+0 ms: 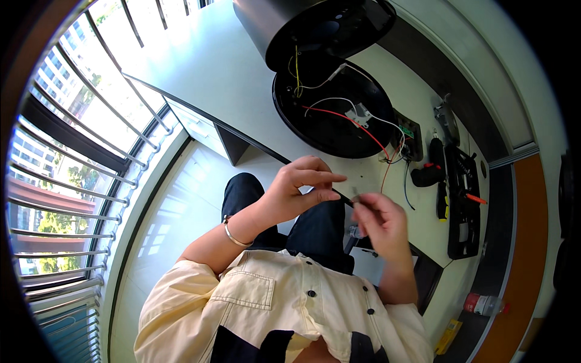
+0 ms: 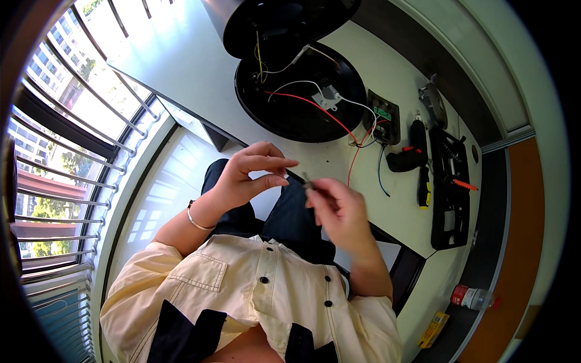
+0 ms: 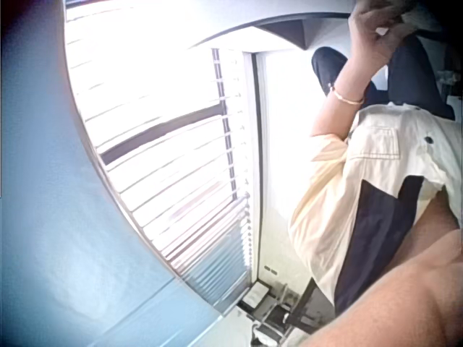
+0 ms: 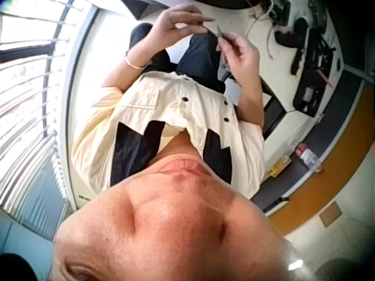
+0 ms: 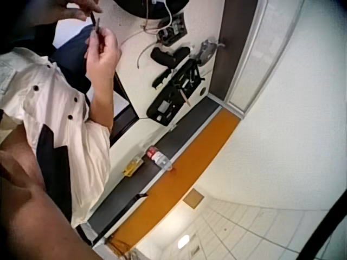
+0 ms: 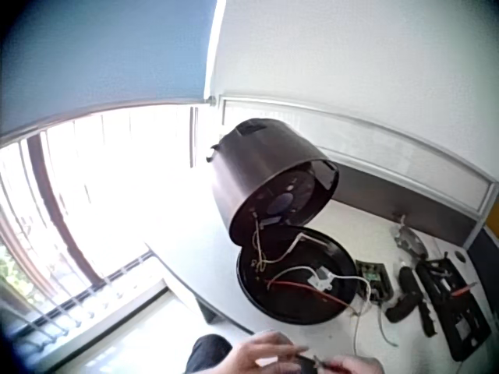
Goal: The person works on the internal wiring of a disassembled black electronic device, likely a lamp, using a screwdriver to tighten connections and a multimeter to test the circuit. They manipulate several colored wires and components on a white desk.
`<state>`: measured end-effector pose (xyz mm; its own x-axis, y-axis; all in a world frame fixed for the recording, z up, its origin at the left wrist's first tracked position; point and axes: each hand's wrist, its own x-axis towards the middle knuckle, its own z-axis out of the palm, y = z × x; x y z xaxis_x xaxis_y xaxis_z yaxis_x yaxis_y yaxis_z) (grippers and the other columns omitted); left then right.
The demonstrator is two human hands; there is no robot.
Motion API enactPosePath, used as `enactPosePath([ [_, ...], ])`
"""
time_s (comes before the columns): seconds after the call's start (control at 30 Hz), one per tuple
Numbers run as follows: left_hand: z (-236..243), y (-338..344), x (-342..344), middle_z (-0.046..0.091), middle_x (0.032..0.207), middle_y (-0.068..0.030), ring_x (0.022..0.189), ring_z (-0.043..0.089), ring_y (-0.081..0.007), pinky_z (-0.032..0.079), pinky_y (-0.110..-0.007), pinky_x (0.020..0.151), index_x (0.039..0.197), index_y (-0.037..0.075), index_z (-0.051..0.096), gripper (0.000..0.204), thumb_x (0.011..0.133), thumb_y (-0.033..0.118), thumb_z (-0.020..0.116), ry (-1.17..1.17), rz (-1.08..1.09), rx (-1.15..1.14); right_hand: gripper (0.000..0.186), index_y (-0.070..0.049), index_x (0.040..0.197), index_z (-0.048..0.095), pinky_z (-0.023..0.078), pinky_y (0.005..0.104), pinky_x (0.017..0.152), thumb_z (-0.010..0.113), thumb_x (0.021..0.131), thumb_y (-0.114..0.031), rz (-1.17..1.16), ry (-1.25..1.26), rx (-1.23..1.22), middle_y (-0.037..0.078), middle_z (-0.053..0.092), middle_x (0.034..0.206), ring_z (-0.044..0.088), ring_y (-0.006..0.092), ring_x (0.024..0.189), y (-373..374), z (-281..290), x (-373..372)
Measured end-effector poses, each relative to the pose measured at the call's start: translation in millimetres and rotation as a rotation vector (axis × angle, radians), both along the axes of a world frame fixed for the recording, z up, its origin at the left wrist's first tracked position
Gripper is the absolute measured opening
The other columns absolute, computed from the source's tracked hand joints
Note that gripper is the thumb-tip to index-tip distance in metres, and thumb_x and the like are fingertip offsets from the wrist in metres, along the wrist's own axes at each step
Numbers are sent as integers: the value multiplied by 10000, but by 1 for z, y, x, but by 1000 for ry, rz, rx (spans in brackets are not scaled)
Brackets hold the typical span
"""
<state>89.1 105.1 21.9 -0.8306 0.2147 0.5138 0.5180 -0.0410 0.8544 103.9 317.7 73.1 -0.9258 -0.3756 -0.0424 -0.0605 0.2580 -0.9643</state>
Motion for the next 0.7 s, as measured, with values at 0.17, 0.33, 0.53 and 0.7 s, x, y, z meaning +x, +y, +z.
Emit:
enactPosePath([
  [0.17, -13, -4, 8, 611, 844, -66, 768, 578, -136, 476, -250, 676, 944, -5, 708, 171, 778, 32, 721, -226, -89, 248, 155, 39, 1032, 578, 392, 185, 468, 593, 898, -38, 98, -42, -95, 40, 607, 743, 498, 53, 527, -30, -15, -2],
  [0.33, -11, -8, 12, 606, 800, -36, 731, 561, -111, 449, -240, 634, 866, -3, 714, 92, 789, 48, 719, -335, 13, 308, 140, 34, 962, 597, 432, 240, 499, 619, 889, -84, 80, 100, -17, 60, 608, 719, 538, 105, 558, -45, -19, -4],
  [0.53, -8, -47, -25, 606, 926, -69, 777, 570, -215, 466, -310, 668, 921, 74, 708, 250, 688, 138, 772, 282, 526, -299, 155, -25, 928, 628, 476, 393, 577, 620, 863, -166, -31, 623, 370, 152, 636, 794, 616, 331, 672, -53, -11, -41],
  [0.7, -5, -72, -54, 603, 1067, -48, 829, 573, -229, 486, -330, 722, 979, 107, 690, 340, 659, 187, 774, 380, 677, -508, 142, -41, 831, 647, 467, 419, 572, 610, 854, -176, -18, 712, 501, 145, 629, 706, 609, 339, 643, -82, 5, -93],
])
